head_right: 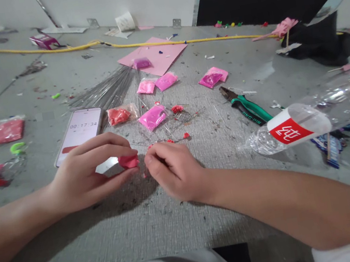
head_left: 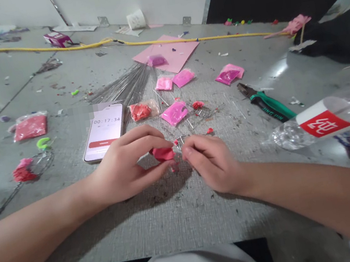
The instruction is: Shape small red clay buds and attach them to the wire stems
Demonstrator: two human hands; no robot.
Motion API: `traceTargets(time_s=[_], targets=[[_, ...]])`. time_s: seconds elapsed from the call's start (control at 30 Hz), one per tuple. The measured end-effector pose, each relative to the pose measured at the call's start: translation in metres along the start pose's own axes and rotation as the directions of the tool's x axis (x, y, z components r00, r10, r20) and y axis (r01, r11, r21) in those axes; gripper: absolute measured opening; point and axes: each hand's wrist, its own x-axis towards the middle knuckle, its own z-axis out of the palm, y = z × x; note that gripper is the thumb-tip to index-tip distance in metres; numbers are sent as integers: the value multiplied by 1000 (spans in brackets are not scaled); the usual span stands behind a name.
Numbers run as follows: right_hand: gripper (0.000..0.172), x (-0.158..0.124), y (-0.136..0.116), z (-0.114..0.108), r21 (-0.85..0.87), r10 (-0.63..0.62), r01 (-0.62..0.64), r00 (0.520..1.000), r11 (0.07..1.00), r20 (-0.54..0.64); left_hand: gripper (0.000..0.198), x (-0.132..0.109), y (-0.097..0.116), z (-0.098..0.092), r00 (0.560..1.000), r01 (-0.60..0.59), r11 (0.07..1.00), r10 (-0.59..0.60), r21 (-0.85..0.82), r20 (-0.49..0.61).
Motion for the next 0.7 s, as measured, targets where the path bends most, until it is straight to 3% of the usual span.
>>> traceTargets(time_s=[0.2,0.4,0.53,0.7], targets=[[1,1,4,6,-20,-24,23,999,1000,-43,12,0,-7,1,998,57,998,-57,9,29],[10,-1,4,5,-19,20,-20,1000,1000,-23,18,0,-22,3,975,189,979,-196,70,104],[18,1,0,1,-59,-33,34,999,998,9,21,1,-24,3,971,203,977,-210,68,111],[6,4,0,2,-52,-20,21,1000,998,12,19,1,-24,3,964,189,972,-211,143,164]])
